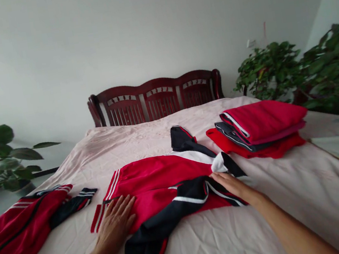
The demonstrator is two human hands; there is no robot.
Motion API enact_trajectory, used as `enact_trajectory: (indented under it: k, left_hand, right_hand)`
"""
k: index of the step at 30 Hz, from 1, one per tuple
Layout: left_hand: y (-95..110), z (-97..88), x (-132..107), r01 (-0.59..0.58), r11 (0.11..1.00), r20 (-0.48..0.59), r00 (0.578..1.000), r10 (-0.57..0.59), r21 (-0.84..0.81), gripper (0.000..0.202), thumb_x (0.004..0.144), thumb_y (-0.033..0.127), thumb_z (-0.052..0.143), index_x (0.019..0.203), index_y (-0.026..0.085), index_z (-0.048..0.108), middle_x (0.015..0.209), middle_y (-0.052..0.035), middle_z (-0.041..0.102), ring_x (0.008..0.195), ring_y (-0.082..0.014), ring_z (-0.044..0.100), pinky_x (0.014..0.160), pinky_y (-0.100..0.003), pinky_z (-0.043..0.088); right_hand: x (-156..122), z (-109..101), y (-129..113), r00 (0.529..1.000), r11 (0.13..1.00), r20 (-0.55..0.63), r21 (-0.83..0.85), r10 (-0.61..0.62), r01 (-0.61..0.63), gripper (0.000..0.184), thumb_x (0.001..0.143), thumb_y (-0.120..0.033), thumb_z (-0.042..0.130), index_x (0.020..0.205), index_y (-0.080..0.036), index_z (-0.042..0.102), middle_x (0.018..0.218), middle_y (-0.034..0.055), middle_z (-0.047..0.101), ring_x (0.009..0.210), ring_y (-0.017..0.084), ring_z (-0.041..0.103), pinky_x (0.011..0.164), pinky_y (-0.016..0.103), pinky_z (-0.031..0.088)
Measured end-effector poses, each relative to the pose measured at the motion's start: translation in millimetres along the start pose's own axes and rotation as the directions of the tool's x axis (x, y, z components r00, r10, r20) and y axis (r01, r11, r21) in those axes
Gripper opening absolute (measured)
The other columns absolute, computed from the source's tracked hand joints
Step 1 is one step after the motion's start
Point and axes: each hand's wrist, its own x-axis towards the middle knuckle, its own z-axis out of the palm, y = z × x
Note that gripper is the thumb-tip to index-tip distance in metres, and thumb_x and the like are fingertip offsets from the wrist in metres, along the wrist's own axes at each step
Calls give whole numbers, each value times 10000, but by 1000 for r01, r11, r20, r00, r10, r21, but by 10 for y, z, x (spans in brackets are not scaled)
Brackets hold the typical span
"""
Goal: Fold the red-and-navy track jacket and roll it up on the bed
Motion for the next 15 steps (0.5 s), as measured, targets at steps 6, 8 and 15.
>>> enact_trajectory:
  k: [6,8,15]
  left_hand:
    - [70,84,-64,68,998,-71,995,-68,0,492,941,450,480,1393,275,562,1459,-66,555,1394,-293,445,1160,-503,333]
    - [196,2,-124,131,987,-112,984,-141,-94,439,956,437,450,1334,286,615,1413,-59,597,1354,-286,491,1120,-484,404]
    - [890,-171,-234,205,915,165,974,-155,-348,545,800,395,680,1334,321,597,1254,-76,684,1137,-288,644,976,-429,535]
  right_hand:
    - [-97,-58,-87,995,963,-38,254,-89,96,488,881,-587,464,1055,-196,697,1087,94,732,1079,259,664,973,414,506]
    - [-225,-93,-169,981,972,-153,185,-116,144,447,866,-553,492,1041,-195,695,1073,99,720,1030,256,669,921,407,524]
    - [-683,42,-340,912,805,-166,-546,-375,231,226,775,-279,662,994,-235,699,991,52,701,978,243,626,870,361,467]
